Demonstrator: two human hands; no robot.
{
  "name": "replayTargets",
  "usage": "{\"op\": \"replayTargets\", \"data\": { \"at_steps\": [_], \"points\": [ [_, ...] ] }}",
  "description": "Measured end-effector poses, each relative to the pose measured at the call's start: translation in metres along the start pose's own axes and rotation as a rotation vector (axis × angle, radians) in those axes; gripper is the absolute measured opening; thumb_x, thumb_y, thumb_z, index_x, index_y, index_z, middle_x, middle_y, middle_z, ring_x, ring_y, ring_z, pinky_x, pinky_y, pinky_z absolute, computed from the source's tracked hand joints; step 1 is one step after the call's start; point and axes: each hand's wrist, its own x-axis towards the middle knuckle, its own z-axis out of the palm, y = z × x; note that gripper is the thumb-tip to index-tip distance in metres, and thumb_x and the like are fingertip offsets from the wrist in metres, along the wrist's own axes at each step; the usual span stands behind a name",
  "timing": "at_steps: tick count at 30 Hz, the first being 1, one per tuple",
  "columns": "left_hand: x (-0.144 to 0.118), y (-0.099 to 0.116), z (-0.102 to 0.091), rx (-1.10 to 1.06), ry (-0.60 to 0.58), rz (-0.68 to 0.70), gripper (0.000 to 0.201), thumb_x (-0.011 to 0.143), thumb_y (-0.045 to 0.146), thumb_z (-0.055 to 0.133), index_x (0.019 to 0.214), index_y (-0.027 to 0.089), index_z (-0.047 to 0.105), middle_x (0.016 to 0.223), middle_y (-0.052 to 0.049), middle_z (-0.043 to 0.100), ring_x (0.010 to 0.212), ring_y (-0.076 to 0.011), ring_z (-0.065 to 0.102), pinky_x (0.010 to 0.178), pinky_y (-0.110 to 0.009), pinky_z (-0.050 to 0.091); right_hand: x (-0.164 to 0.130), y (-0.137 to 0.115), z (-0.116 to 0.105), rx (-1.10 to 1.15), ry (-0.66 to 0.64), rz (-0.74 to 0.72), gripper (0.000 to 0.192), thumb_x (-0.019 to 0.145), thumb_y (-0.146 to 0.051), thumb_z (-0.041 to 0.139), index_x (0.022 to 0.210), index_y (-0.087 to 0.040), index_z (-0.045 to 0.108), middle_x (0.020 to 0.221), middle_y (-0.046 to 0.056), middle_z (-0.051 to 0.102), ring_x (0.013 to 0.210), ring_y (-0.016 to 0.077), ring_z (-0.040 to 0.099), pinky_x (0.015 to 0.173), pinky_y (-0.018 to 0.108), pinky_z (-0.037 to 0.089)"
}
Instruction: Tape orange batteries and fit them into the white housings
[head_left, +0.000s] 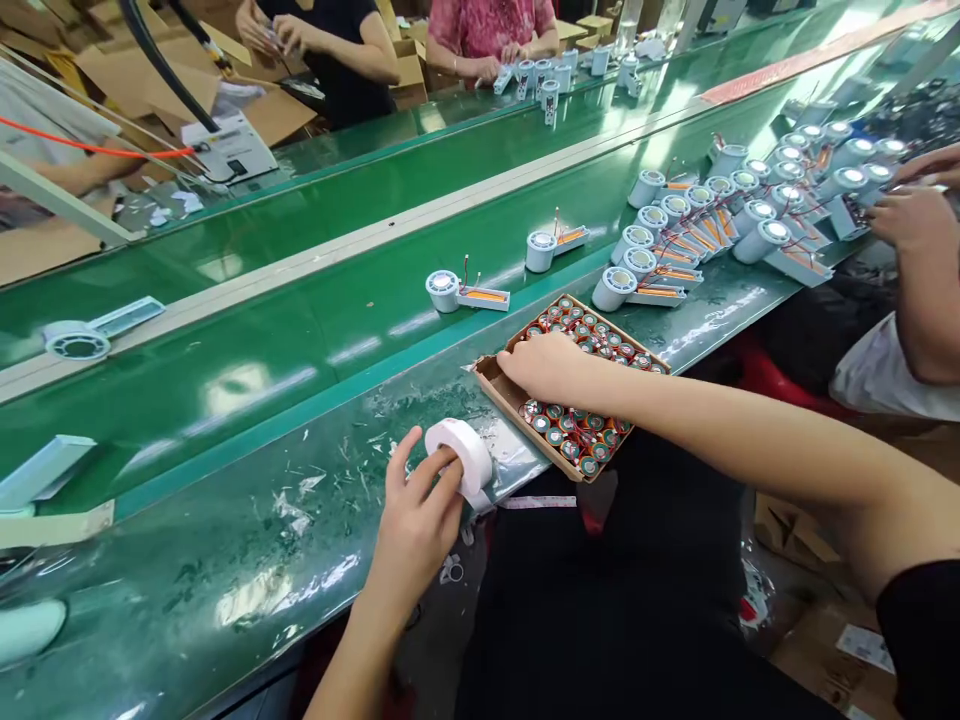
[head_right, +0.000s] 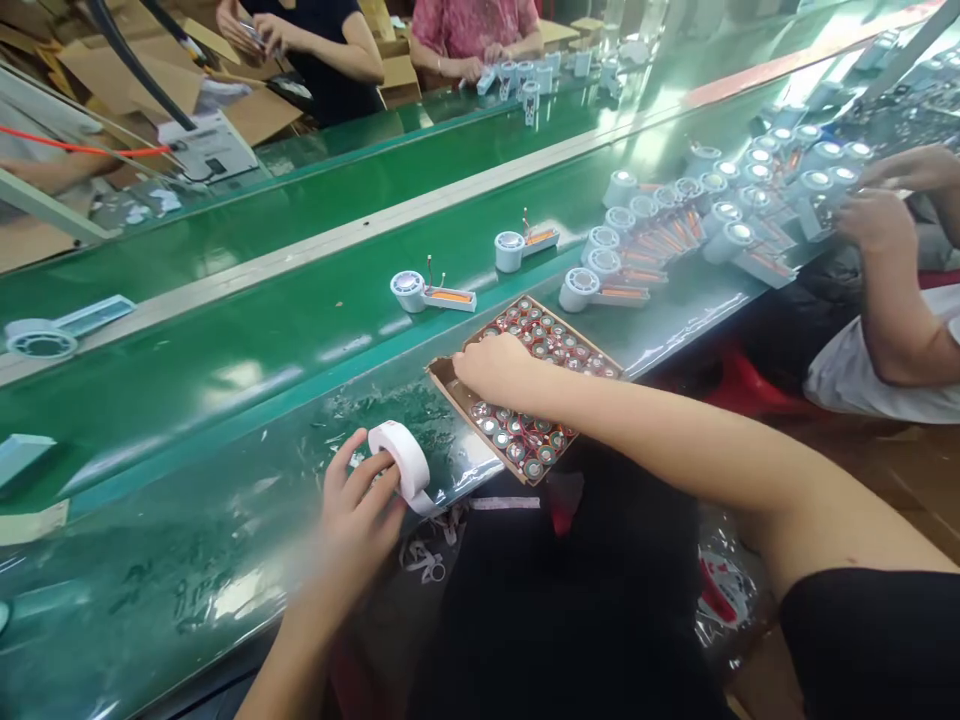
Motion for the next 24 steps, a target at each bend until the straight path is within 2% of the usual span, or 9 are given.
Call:
{"op": "replayTargets", "data": {
  "at_steps": [2,4,6,8,10,14,18,22,24],
  "points": [
    [0.000,0.003,-0.005,0.036,0.002,0.010,0.035,0.086,-0.001,0.060,0.113,0.021,0.063,0.112,-0.008,0.069,0.144,-0.0354,0.041,0.115,-0.061,0.046,-0.017,0.009,-0.001,0.191,0.110,-0.002,0.036,0.093,-0.014,0.068,0.127,-0.012,0.060,0.105,0.015,0.071,0.099,0.0306,0.069,0.083,0.038,0.054],
    [-0.001,0.005,-0.011,0.088,-0.010,0.031,0.040,0.085,-0.001,0.060,0.116,0.023,0.064,0.112,-0.006,0.070,0.143,-0.0340,0.043,0.116,-0.061,0.046,-0.042,0.018,-0.003,0.563,0.301,-0.055,0.049,0.090,-0.023,0.077,0.134,-0.017,0.056,0.105,0.008,0.071,0.094,0.0254,0.069,0.083,0.035,0.054],
    [-0.003,0.006,-0.018,0.123,-0.044,0.048,0.045,0.085,-0.002,0.060,0.120,0.025,0.065,0.116,-0.005,0.070,0.144,-0.0345,0.041,0.114,-0.058,0.049,-0.071,0.022,-0.005,0.922,0.463,-0.163,0.047,0.091,-0.036,0.079,0.131,-0.021,0.060,0.110,0.006,0.069,0.097,0.0233,0.067,0.085,0.033,0.055],
    [-0.004,0.007,-0.024,0.143,-0.094,0.057,0.048,0.085,-0.002,0.060,0.124,0.025,0.064,0.120,-0.005,0.069,0.147,-0.0366,0.035,0.109,-0.054,0.055,-0.097,0.018,-0.004,1.099,0.541,-0.245,0.036,0.092,-0.047,0.078,0.117,-0.023,0.068,0.117,0.006,0.067,0.105,0.0249,0.065,0.090,0.034,0.053],
    [-0.002,0.008,-0.029,0.174,-0.134,0.082,0.049,0.086,-0.002,0.058,0.126,0.025,0.065,0.122,-0.006,0.069,0.149,-0.0385,0.031,0.105,-0.050,0.058,-0.115,0.007,0.000,1.121,0.548,-0.214,0.032,0.092,-0.053,0.077,0.102,-0.022,0.072,0.111,0.006,0.069,0.101,0.0245,0.065,0.087,0.033,0.052],
    [0.010,0.015,-0.034,0.253,-0.177,0.186,0.050,0.086,0.000,0.055,0.128,0.025,0.066,0.120,-0.006,0.069,0.142,-0.0375,0.040,0.106,-0.050,0.057,-0.119,-0.024,0.012,1.002,0.515,-0.037,0.042,0.085,-0.056,0.085,0.078,-0.019,0.066,0.069,-0.002,0.062,0.061,0.0138,0.055,0.058,0.025,0.040],
    [0.026,0.027,-0.037,0.337,-0.195,0.272,0.039,0.089,0.007,0.056,0.124,0.020,0.068,0.117,-0.009,0.069,0.131,-0.0343,0.050,0.106,-0.046,0.056,-0.108,-0.039,0.027,0.907,0.454,-0.011,0.046,0.080,-0.045,0.092,0.068,-0.017,0.057,0.064,-0.003,0.059,0.059,0.0131,0.054,0.056,0.025,0.037],
    [0.039,0.041,-0.042,0.415,-0.213,0.255,0.030,0.090,0.004,0.058,0.114,0.016,0.071,0.107,-0.008,0.070,0.120,-0.0303,0.055,0.104,-0.042,0.055,-0.107,-0.036,0.039,1.455,0.236,-0.096,0.013,0.090,-0.028,0.080,0.093,-0.020,0.071,0.088,0.000,0.073,0.082,0.0188,0.071,0.073,0.024,0.056],
    [0.043,0.046,-0.042,0.420,-0.206,0.244,0.029,0.090,0.004,0.062,0.115,0.014,0.071,0.108,-0.007,0.070,0.113,-0.0280,0.056,0.102,-0.039,0.053,-0.106,-0.035,0.046,1.694,0.248,-0.088,0.018,0.090,-0.031,0.080,0.104,-0.021,0.075,0.098,0.001,0.075,0.092,0.0217,0.073,0.083,0.028,0.061]
  ]
}}
